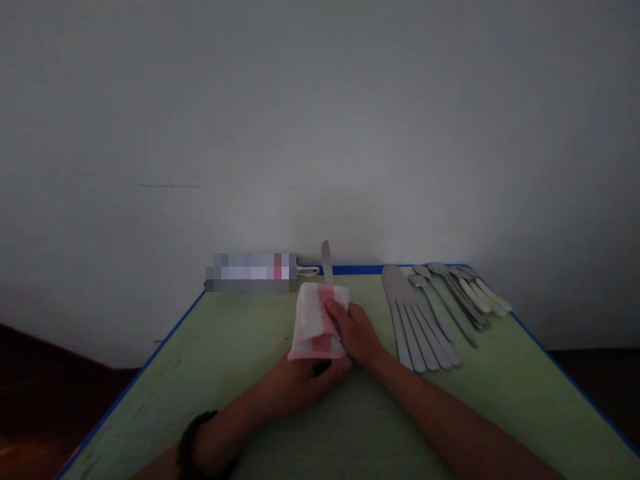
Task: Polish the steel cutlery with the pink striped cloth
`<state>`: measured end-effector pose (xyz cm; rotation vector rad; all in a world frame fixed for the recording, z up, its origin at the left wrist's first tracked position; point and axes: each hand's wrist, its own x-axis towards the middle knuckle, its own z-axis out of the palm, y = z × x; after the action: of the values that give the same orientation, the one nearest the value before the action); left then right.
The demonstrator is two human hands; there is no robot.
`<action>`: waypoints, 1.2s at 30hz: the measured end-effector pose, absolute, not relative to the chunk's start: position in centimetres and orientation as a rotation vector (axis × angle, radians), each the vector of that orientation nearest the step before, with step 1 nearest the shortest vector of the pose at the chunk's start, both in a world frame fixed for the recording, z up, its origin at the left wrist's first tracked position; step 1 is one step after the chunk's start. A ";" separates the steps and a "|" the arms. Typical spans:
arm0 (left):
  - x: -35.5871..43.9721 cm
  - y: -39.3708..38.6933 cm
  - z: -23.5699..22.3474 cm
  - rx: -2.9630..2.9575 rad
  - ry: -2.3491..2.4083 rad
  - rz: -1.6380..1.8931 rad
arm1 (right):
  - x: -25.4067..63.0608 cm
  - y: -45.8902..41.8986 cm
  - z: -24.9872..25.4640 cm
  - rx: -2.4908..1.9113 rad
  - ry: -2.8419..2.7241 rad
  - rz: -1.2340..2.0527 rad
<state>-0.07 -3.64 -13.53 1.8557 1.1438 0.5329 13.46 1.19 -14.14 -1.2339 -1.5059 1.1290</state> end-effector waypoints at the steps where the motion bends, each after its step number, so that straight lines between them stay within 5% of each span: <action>1: 0.0 -3.6 -13.5 1.871 1.138 0.528 | 13.5 1.2 -14.1 -1.228 -1.507 1.126; 16: 0.1 -3.0 -13.3 2.009 1.093 0.520 | 13.5 1.5 -14.1 -1.269 -1.356 1.187; 25: 0.6 -3.6 -13.1 2.404 1.188 0.314 | 14.0 3.5 -14.5 -0.861 -0.542 1.676; 36: 0.9 -3.3 -13.6 2.237 1.351 0.502 | 14.1 3.0 -15.3 -0.946 -0.963 1.556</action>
<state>0.86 -3.27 -13.58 2.2366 1.3514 0.5015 14.09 3.01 -15.26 -0.9460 -0.9629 1.5556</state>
